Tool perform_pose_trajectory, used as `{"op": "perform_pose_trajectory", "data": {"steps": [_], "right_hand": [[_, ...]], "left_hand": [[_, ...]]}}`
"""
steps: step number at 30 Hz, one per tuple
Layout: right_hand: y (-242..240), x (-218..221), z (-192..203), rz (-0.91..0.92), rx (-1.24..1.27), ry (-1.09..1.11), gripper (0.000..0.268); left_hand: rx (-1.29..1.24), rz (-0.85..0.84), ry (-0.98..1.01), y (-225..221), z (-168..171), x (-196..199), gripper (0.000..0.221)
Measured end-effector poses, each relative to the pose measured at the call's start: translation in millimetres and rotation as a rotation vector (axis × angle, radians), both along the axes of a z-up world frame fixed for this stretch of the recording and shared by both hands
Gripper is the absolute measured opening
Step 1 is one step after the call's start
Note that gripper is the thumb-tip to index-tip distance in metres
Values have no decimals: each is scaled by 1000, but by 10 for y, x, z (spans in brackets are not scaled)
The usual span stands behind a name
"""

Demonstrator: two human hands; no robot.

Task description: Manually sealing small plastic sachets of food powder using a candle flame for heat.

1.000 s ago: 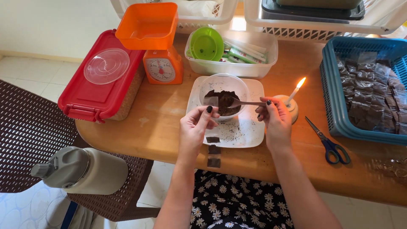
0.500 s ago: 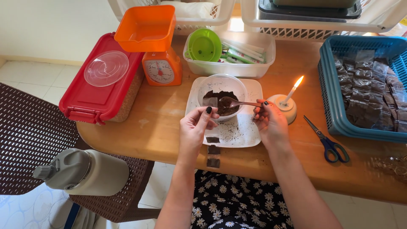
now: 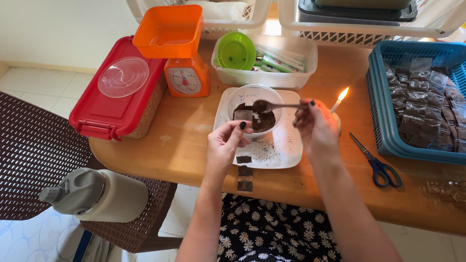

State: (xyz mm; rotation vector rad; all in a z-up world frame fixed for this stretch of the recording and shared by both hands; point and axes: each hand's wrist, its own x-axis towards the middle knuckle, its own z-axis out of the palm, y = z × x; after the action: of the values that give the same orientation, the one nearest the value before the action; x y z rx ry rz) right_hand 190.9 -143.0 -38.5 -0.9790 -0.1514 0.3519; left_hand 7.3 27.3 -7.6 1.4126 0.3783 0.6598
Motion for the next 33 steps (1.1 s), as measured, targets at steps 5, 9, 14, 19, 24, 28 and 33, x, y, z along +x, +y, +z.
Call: {"op": "perform_pose_trajectory", "data": {"steps": [5,9,14,19,24,28,33], "right_hand": [[151,78,519,26,17,-109,22],[259,121,777,72,-16,-173,21],[322,94,952,97,-59,-233,23],[350,112,992,108,-71,-238,20],[358,180,961,103,-77,-262,21],[366,211,986,102,-86,-282,21],[376,338,1001,134,-102,-299,22]], "left_hand": [[5,-30,36,28,25,8,20],[-21,-72,62,54,38,24,19],[-32,-96,72,71,48,41,21],[-36,-121,71,117,5,63,21],[-49,-136,67,131,18,72,22],[-46,-151,70,141,44,82,23],[-89,-213,53,190,92,120,24]]}}
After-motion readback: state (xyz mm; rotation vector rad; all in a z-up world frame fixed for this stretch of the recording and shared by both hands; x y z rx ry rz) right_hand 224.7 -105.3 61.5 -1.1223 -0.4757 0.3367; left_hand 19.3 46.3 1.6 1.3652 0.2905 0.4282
